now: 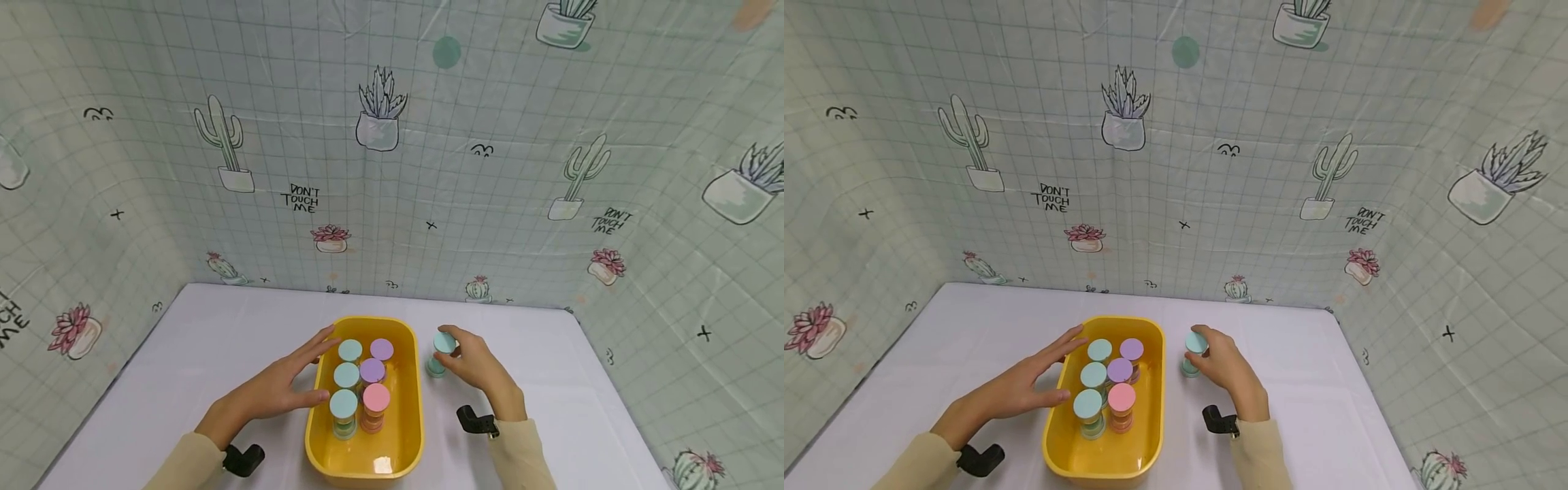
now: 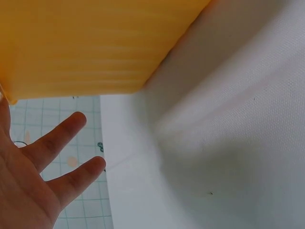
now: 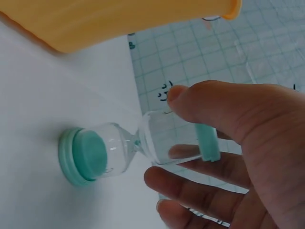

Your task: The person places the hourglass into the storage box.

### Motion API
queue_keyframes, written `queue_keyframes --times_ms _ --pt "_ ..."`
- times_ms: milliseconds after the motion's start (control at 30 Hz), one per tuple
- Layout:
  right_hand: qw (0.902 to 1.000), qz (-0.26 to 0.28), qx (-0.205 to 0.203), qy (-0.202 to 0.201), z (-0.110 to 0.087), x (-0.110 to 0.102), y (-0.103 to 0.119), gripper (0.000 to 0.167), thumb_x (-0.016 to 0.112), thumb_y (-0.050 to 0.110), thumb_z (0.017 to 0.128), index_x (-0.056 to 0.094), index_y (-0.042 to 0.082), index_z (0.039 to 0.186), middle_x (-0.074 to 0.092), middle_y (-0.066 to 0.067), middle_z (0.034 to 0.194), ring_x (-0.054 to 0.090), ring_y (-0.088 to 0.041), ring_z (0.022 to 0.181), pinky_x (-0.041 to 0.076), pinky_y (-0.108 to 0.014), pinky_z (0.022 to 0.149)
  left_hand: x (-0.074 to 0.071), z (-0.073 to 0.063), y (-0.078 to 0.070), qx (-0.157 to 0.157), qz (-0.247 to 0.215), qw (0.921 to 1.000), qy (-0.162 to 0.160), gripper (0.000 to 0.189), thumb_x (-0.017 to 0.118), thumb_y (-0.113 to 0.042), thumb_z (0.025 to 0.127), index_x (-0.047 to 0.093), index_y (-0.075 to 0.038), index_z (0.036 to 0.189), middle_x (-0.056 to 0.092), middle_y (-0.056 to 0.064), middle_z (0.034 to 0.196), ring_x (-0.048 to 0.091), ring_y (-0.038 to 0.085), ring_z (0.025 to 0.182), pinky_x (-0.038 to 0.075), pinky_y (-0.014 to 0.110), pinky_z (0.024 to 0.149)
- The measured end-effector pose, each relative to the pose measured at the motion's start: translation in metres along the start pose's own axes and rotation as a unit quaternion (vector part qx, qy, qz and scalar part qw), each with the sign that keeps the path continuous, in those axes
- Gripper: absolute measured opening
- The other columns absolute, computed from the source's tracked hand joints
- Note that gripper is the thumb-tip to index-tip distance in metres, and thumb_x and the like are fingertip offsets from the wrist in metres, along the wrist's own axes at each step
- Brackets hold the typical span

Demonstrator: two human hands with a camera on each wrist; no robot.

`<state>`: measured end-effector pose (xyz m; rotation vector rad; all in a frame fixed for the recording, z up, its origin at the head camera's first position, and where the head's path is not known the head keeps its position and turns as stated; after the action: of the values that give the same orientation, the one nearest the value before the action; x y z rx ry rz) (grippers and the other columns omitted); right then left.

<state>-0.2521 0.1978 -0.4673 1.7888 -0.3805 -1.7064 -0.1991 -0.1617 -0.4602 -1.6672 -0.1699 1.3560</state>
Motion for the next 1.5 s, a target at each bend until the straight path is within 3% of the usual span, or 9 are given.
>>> queue_keyframes --times_ms 300,467,767,1100,1300,1500 --pt "0.9998 -0.003 0.003 0.018 0.001 -0.009 0.004 0.048 0.077 0.018 0.092 0.063 0.001 0.135 0.073 -0.016 0.119 0.070 -0.018 0.089 0.062 -0.035 0.077 0.000 0.000 0.000 0.005 0.003 1.0000 -0.001 0.079 0.070 -0.044 0.094 0.032 -0.032 0.162 0.010 -0.005 0.175 0.052 0.037 0.140 0.040 0.075 0.106" --pt "0.9998 -0.013 -0.011 0.011 -0.002 -0.019 0.011 0.050 0.078 0.019 0.092 0.063 0.001 0.135 0.073 -0.014 0.117 0.068 -0.017 0.088 0.060 -0.030 0.073 0.000 0.000 0.001 0.002 0.005 1.0000 -0.001 0.079 0.069 -0.045 0.094 0.032 -0.033 0.162 0.010 -0.006 0.175 0.052 0.037 0.140 0.040 0.075 0.107" --pt "0.9960 -0.023 -0.085 -0.016 -0.010 -0.050 0.046 0.048 0.077 0.018 0.093 0.062 0.000 0.135 0.073 -0.003 0.103 0.068 -0.019 0.092 0.059 -0.030 0.078 -0.001 -0.001 0.002 0.012 0.008 0.9998 -0.010 0.078 0.070 -0.044 0.094 0.033 -0.030 0.162 0.012 -0.003 0.175 0.054 0.037 0.137 0.042 0.074 0.105" --pt "0.9848 -0.021 -0.162 -0.058 -0.022 -0.080 0.088 0.045 0.078 0.016 0.092 0.065 0.004 0.133 0.074 -0.003 0.105 0.064 -0.018 0.088 0.057 -0.028 0.072 -0.001 0.000 0.002 0.013 0.014 0.9998 -0.005 0.078 0.069 -0.045 0.095 0.033 -0.030 0.162 0.012 -0.004 0.175 0.054 0.037 0.138 0.042 0.074 0.106" --pt "0.9721 -0.026 -0.222 -0.070 -0.031 -0.085 0.112 0.046 0.080 0.016 0.090 0.066 0.004 0.132 0.074 -0.003 0.115 0.062 -0.013 0.090 0.058 -0.027 0.074 -0.001 0.000 0.002 0.001 0.007 1.0000 0.002 0.078 0.069 -0.045 0.094 0.033 -0.033 0.162 0.010 -0.004 0.175 0.052 0.037 0.139 0.041 0.075 0.106" --pt "0.9615 -0.015 -0.271 -0.043 -0.041 -0.084 0.134 0.045 0.082 0.016 0.088 0.068 0.004 0.129 0.073 -0.003 0.118 0.062 -0.011 0.090 0.058 -0.026 0.074 0.000 0.001 0.001 -0.005 0.010 0.9999 0.002 0.078 0.069 -0.045 0.094 0.033 -0.032 0.162 0.011 -0.005 0.175 0.052 0.037 0.140 0.041 0.075 0.106"
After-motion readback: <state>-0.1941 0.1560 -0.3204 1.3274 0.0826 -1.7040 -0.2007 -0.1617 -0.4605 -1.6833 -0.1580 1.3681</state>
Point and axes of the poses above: each hand's wrist, its own z-axis towards the middle knuckle, its own x-axis out of the palm, y = z × x, the point moved 3 cm from there along z, towards the middle knuckle
